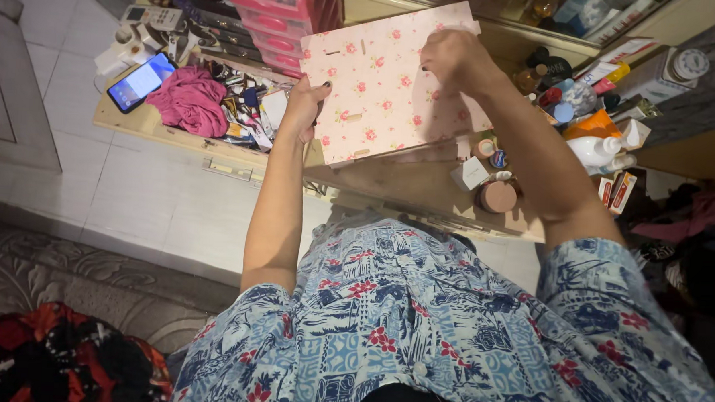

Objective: The person assembles small pink floral-patterned cardboard boxes by folding flaps and tucking tabs into slots. They repeatedly pick up flat pieces, fold them into box shapes, and place the finished boxes on the counter.

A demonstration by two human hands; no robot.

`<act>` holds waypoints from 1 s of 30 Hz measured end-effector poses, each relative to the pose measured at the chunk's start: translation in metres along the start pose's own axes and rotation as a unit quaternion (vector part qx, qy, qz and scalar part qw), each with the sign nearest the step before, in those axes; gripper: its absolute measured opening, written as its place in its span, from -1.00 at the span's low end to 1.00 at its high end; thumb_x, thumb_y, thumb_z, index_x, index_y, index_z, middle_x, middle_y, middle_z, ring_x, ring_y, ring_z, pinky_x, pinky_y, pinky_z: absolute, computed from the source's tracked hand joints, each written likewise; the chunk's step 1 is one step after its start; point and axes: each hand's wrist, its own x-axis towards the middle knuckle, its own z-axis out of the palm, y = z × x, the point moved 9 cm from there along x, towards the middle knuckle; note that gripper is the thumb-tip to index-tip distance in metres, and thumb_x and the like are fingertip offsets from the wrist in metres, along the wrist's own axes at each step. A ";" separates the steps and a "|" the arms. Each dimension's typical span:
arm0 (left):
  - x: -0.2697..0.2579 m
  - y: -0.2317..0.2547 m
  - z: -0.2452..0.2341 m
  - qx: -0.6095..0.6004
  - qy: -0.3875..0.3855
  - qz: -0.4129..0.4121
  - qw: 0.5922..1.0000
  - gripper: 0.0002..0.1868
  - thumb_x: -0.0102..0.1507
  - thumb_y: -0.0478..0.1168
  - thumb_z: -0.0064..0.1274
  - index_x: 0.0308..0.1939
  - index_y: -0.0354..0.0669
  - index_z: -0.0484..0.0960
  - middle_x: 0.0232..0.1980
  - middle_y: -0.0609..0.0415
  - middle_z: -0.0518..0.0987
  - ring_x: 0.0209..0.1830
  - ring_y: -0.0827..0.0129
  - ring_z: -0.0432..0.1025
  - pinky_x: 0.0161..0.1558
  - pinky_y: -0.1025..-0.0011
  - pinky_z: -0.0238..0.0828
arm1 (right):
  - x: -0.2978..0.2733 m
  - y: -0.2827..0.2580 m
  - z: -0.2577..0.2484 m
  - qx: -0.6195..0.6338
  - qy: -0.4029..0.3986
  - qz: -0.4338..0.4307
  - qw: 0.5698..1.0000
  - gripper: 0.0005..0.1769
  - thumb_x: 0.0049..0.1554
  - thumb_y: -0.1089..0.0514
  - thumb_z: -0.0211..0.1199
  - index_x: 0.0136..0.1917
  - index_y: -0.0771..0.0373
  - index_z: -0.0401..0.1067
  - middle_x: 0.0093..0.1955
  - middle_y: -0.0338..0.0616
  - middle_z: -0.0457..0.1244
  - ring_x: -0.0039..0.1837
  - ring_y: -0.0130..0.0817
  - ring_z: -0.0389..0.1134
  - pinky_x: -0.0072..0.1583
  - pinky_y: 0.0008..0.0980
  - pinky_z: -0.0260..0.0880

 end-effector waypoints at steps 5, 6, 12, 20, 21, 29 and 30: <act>-0.008 0.013 0.011 0.031 0.023 0.014 0.999 -0.55 0.30 -0.40 -0.02 0.29 -0.35 0.45 0.21 -0.10 0.61 0.18 0.21 0.50 0.22 0.28 0.43 | -0.001 -0.030 -0.001 -0.161 0.013 -0.097 0.982 -0.87 -0.03 0.20 0.31 -0.29 0.19 0.37 -0.22 -0.19 0.22 -0.07 -0.23 0.33 -0.10 -0.29 0.39; -0.017 0.031 0.011 0.145 0.077 0.084 0.983 -0.48 0.24 -0.38 0.06 0.29 -0.37 0.39 0.20 -0.14 0.58 0.19 0.15 0.47 0.22 0.25 0.38 | -0.001 -0.032 -0.005 -0.147 0.033 -0.100 0.983 -0.86 -0.01 0.21 0.31 -0.28 0.18 0.35 -0.21 -0.20 0.21 -0.07 -0.24 0.33 -0.09 -0.30 0.38; -0.107 0.095 0.081 0.605 0.133 0.357 0.699 -0.48 0.12 -0.16 0.36 0.10 -0.29 0.59 0.19 -0.30 0.51 0.27 -0.17 0.28 0.24 0.01 0.18 | -0.006 -0.031 -0.014 -0.093 0.056 -0.101 0.989 -0.81 0.03 0.28 0.32 -0.28 0.21 0.30 -0.19 -0.14 0.21 -0.06 -0.19 0.31 -0.06 -0.25 0.39; -0.128 0.090 0.112 0.616 0.041 0.390 0.683 -0.87 0.13 -0.17 0.34 -0.26 -0.01 0.75 -0.12 0.16 0.57 0.20 0.21 0.42 0.23 0.08 0.17 | -0.026 0.019 -0.006 0.108 0.125 0.100 0.981 -0.94 0.09 0.34 0.28 -0.15 0.27 0.42 -0.09 -0.04 0.32 0.01 -0.09 0.37 0.02 -0.15 0.40; -0.127 0.090 0.113 0.618 0.035 0.398 0.677 -0.88 0.14 -0.18 0.34 -0.28 -0.03 0.75 -0.14 0.16 0.56 0.15 0.22 0.42 0.21 0.07 0.17 | -0.028 0.030 -0.003 0.137 0.133 0.126 0.973 -0.96 0.11 0.33 0.27 -0.12 0.27 0.46 -0.08 -0.02 0.34 0.00 -0.12 0.39 0.02 -0.18 0.42; -0.115 0.082 0.124 0.706 -0.019 0.418 0.572 -0.92 0.14 -0.25 0.20 -0.46 0.02 0.66 -0.34 0.14 0.49 -0.15 0.22 0.44 0.03 0.09 0.33 | 0.021 0.083 0.027 0.274 0.190 0.193 0.923 -0.97 0.18 0.34 0.30 -0.07 0.33 0.50 -0.20 -0.18 0.35 -0.13 -0.47 0.37 -0.09 -0.44 0.35; -0.117 0.084 0.126 0.688 -0.026 0.446 0.573 -0.95 0.16 -0.26 0.18 -0.41 -0.04 0.65 -0.28 0.12 0.50 -0.14 0.20 0.44 -0.01 0.13 0.33 | 0.047 0.082 0.033 0.274 0.204 0.175 0.923 -0.96 0.18 0.33 0.31 -0.13 0.34 0.47 -0.24 -0.16 0.31 -0.18 -0.44 0.33 -0.12 -0.41 0.31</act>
